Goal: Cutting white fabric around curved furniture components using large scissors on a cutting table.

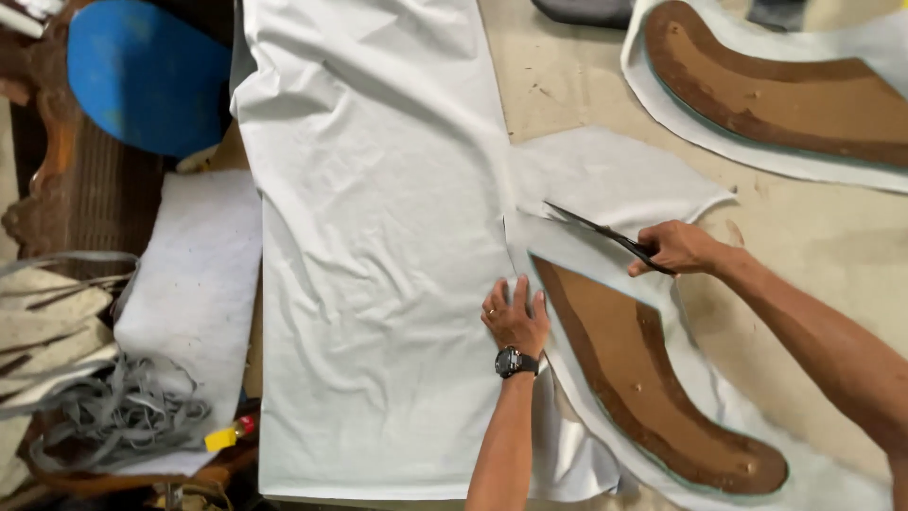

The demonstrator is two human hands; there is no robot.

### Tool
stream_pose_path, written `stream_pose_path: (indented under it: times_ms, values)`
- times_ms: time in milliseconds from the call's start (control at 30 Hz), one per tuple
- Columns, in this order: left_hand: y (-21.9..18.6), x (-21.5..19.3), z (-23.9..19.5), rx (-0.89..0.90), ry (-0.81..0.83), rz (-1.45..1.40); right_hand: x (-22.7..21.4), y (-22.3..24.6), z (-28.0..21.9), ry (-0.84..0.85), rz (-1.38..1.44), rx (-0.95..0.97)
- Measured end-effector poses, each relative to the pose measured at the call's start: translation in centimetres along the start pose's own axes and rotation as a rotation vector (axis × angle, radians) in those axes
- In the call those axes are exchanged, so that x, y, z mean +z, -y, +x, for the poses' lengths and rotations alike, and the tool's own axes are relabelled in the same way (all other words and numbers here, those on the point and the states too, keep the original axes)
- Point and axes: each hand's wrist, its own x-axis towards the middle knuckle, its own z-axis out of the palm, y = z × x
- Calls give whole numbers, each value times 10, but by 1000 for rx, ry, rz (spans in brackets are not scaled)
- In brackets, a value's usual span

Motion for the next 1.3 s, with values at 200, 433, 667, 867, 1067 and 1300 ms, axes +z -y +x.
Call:
stream_pose_path:
  times_ms: [200, 433, 667, 867, 1067, 1300]
  values:
    - [-3, -1, -1, -6, -12, -31, -27, -3, 44, 253, 44, -63]
    - [-2, 8, -1, 29, -63, 11, -54, 45, 97, 373, -31, -136]
    - [-10, -2, 7, 48, -71, 37, -80, 94, 121, 447, -349, -244]
    - [-13, -8, 9, 55, -57, 47, -99, 131, 107, 480, -530, -177]
    - [-14, -9, 9, 66, -52, 52, -114, 159, 106, 474, -676, -173]
    - [-14, -9, 8, 52, -40, 57, -121, 184, 83, 472, -790, -149]
